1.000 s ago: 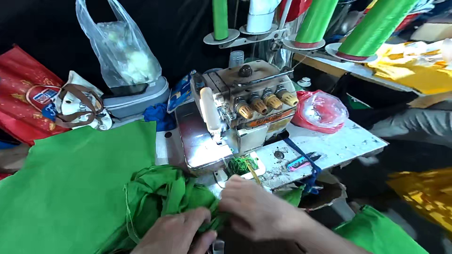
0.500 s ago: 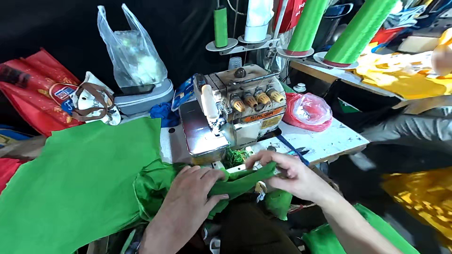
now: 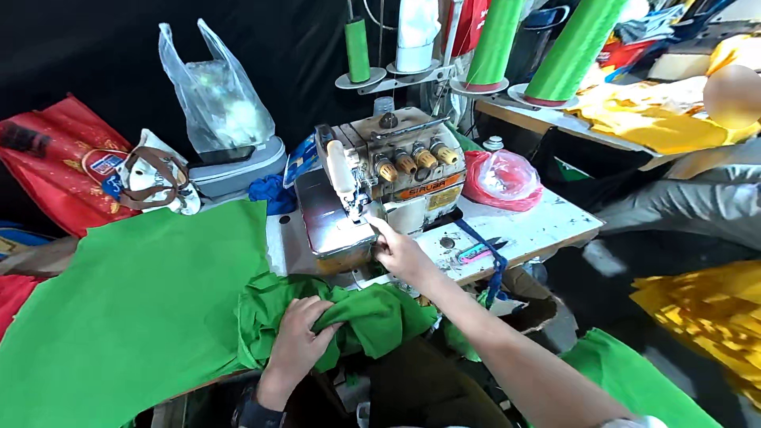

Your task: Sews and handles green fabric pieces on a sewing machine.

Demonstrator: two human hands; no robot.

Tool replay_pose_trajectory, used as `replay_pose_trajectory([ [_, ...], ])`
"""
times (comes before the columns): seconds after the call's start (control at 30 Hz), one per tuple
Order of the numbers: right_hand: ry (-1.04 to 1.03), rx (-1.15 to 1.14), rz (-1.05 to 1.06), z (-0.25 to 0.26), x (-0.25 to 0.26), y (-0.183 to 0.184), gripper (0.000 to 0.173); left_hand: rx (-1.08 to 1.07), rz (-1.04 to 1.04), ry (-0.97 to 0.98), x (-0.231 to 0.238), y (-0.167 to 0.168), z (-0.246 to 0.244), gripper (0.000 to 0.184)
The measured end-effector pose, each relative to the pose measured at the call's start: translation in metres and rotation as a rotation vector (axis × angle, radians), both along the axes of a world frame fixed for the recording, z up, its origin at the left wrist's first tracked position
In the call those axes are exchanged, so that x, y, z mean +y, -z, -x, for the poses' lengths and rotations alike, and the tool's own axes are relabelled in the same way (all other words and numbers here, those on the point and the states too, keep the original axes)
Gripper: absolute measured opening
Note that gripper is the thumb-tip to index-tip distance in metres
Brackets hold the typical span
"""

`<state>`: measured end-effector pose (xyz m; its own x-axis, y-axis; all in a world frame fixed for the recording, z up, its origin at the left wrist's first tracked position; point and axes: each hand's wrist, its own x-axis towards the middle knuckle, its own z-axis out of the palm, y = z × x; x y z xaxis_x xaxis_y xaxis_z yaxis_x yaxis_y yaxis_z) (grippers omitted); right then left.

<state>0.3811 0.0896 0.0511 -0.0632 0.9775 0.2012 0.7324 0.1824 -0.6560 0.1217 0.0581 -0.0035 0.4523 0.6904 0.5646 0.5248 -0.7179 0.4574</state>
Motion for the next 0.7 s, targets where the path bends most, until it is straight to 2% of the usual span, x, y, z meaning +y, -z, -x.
replay_pose_trajectory([
  [0.07,0.011,-0.126,-0.142,0.002,-0.009,0.011,0.047,-0.003,-0.012,0.0,0.001,-0.001,0.0,0.023],
  [0.13,-0.076,-0.272,-0.277,-0.008,-0.013,0.028,0.018,-0.013,-0.032,0.0,0.003,-0.002,-0.001,0.024],
  [0.17,-0.131,-0.337,-0.3,-0.012,-0.017,0.032,0.012,-0.019,-0.035,-0.003,0.004,-0.002,-0.002,0.025],
  [0.27,-0.159,-0.363,-0.249,-0.017,-0.042,0.03,0.014,-0.027,0.056,0.018,-0.001,0.0,-0.001,0.027],
  [0.37,-0.113,-0.194,-0.289,-0.019,-0.058,0.013,0.024,-0.109,0.2,0.085,-0.001,-0.018,-0.005,0.032],
  [0.47,-0.271,0.077,-0.194,-0.011,-0.071,-0.013,0.064,-0.196,0.186,0.193,-0.004,-0.052,-0.019,0.021],
  [0.5,-0.328,0.116,-0.167,-0.006,-0.074,-0.02,0.069,-0.223,0.156,0.249,-0.005,-0.067,-0.025,0.016],
  [0.53,-0.364,0.119,-0.158,-0.002,-0.074,-0.026,0.065,-0.248,0.131,0.307,-0.004,-0.083,-0.029,0.014],
  [0.6,-0.366,0.157,-0.172,-0.002,-0.077,-0.039,0.04,-0.264,0.092,0.396,-0.003,-0.116,-0.031,0.016],
  [0.63,-0.351,0.249,-0.176,-0.007,-0.079,-0.047,0.028,-0.245,0.066,0.42,-0.001,-0.13,-0.031,0.019],
  [0.7,-0.317,0.493,-0.169,-0.024,-0.087,-0.065,0.015,-0.127,0.009,0.429,0.003,-0.146,-0.027,0.025],
])
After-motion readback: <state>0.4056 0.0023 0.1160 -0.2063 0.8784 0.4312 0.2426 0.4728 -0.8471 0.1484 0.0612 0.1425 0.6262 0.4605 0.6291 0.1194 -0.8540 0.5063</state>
